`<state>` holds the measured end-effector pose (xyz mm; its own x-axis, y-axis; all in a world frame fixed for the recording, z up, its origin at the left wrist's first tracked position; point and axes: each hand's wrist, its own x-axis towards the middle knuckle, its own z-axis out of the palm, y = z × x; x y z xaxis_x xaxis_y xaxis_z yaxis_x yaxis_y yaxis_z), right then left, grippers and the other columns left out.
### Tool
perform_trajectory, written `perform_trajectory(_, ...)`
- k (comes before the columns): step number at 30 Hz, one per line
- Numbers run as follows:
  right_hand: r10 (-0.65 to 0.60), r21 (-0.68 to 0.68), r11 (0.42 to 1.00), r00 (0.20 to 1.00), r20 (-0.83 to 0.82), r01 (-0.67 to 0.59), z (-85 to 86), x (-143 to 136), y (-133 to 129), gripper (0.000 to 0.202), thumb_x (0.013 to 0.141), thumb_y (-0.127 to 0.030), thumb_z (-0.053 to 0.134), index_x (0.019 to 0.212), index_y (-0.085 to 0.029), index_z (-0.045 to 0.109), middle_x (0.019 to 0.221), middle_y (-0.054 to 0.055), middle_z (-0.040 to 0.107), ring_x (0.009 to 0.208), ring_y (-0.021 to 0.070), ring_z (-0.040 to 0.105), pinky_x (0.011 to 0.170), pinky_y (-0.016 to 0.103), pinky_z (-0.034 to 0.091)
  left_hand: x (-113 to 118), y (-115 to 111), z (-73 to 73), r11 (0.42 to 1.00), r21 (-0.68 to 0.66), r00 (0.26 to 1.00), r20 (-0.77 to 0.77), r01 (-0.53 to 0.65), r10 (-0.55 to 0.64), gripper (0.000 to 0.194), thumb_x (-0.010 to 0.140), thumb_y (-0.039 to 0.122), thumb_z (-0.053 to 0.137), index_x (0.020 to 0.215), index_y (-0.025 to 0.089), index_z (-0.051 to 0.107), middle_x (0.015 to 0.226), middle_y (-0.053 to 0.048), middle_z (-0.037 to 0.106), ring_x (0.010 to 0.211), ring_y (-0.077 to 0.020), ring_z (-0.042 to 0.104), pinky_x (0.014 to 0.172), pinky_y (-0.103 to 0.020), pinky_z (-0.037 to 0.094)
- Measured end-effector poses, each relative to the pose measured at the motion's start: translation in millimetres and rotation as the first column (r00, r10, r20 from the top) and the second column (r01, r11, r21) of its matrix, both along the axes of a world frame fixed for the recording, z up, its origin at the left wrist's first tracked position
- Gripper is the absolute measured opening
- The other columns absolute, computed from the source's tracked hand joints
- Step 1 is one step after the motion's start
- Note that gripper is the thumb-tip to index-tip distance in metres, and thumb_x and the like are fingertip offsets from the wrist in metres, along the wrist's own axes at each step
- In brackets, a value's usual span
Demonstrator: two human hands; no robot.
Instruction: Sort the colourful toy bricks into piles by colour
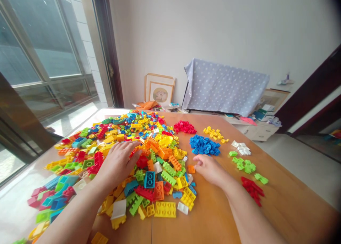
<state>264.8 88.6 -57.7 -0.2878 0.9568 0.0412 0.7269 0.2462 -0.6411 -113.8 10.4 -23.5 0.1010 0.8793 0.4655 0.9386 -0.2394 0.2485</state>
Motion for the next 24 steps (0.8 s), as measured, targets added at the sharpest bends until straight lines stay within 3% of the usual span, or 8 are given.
perform_trajectory(3, 0.093, 0.071, 0.992, 0.979, 0.183, -0.107, -13.1, 2.1, -3.9, 0.02, 0.076, -0.019, 0.063, 0.094, -0.021, 0.072, 0.089, 0.003, 0.066, 0.085, 0.019, 0.062, 0.074, 0.028, 0.043, 1.4, -1.1, 3.8, 1.0, 0.008, 0.999, 0.04, 0.03, -0.03, 0.041, 0.102, 0.048, 0.047, 0.135, 0.027, 0.061, 0.132, -0.01, 0.068, 0.123, -0.0325, 0.06, 0.106, -0.049, 0.045)
perform_trajectory(6, 0.146, 0.059, 0.985, 0.965, 0.219, -0.162, -15.6, -0.4, -4.4, 0.008, 0.077, -0.017, 0.061, 0.081, -0.021, 0.067, 0.085, 0.001, 0.064, 0.081, 0.0167, 0.06, 0.07, 0.025, 0.039, -0.6, -3.4, 11.2, 0.999, 0.035, 0.991, 0.132, 0.026, -0.03, 0.043, 0.1, 0.05, 0.051, 0.134, 0.027, 0.061, 0.134, -0.011, 0.066, 0.124, -0.0324, 0.06, 0.105, -0.048, 0.047)
perform_trajectory(9, 0.143, 0.047, 0.986, 0.965, 0.222, -0.157, -12.4, -0.3, 0.9, 0.007, 0.079, -0.016, 0.057, 0.077, -0.02, 0.062, 0.076, 0.0, 0.062, 0.075, 0.0158, 0.057, 0.065, 0.025, 0.035, -6.1, -7.4, 26.1, 0.997, 0.065, 0.945, 0.326, -0.035, 0.012, 0.044, 0.097, 0.052, 0.056, 0.132, 0.027, 0.064, 0.129, -0.01, 0.069, 0.119, -0.0304, 0.064, 0.101, -0.046, 0.051)
perform_trajectory(13, 0.13, 0.071, 0.987, 0.977, 0.17, -0.144, 0.0, -12.9, 5.6, 0.009, 0.085, -0.023, 0.054, 0.079, -0.02, 0.06, 0.068, -0.002, 0.059, 0.066, 0.0154, 0.054, 0.059, 0.027, 0.033, -17.3, -13.6, 53.9, 0.972, 0.114, 0.748, 0.658, -0.204, 0.08, 0.043, 0.093, 0.055, 0.062, 0.12, 0.022, 0.07, 0.12, -0.009, 0.074, 0.109, -0.0271, 0.068, 0.095, -0.041, 0.054)
perform_trajectory(16, 0.167, 0.071, 0.983, 0.986, 0.021, -0.169, 13.0, -39.5, 0.8, 0.013, 0.086, -0.03, 0.058, 0.09, -0.021, 0.066, 0.07, -0.002, 0.061, 0.068, 0.0169, 0.058, 0.06, 0.028, 0.039, -27.1, -14.7, 69.2, 0.93, 0.16, 0.594, 0.801, -0.332, 0.074, 0.043, 0.09, 0.055, 0.064, 0.113, 0.02, 0.072, 0.109, -0.008, 0.076, 0.1, -0.0237, 0.069, 0.089, -0.037, 0.055)
perform_trajectory(20, 0.154, -0.006, 0.987, 0.939, -0.306, -0.163, 25.6, -76.1, -6.9, 0.043, 0.09, -0.036, 0.058, 0.13, -0.022, 0.062, 0.09, 0.002, 0.071, 0.074, 0.0188, 0.068, 0.065, 0.03, 0.052, -41.1, -10.6, 73.4, 0.878, 0.18, 0.452, 0.891, -0.443, 0.046, 0.044, 0.087, 0.055, 0.067, 0.11, 0.018, 0.071, 0.106, -0.009, 0.076, 0.097, -0.0212, 0.07, 0.086, -0.034, 0.055)
perform_trajectory(22, 0.164, 0.075, 0.986, 0.932, -0.323, -0.147, 28.4, -86.1, -8.6, 0.045, 0.092, -0.04, 0.057, 0.135, -0.024, 0.06, 0.106, 0.006, 0.072, 0.087, 0.0208, 0.071, 0.074, 0.033, 0.057, -48.5, -7.9, 72.3, 0.872, 0.181, 0.414, 0.91, -0.455, 0.027, 0.043, 0.086, 0.055, 0.068, 0.108, 0.017, 0.07, 0.104, -0.009, 0.076, 0.098, -0.021, 0.07, 0.087, -0.034, 0.055)
perform_trajectory(24, 0.205, 0.208, 0.965, 0.952, -0.226, -0.158, 28.2, -90.7, -10.1, 0.045, 0.094, -0.046, 0.056, 0.133, -0.024, 0.063, 0.122, 0.01, 0.07, 0.107, 0.0247, 0.069, 0.09, 0.038, 0.057, -56.9, -5.4, 71.8, 0.87, 0.189, 0.381, 0.924, -0.455, -0.001, 0.042, 0.085, 0.054, 0.07, 0.104, 0.017, 0.071, 0.101, -0.009, 0.076, 0.097, -0.0203, 0.071, 0.088, -0.034, 0.054)
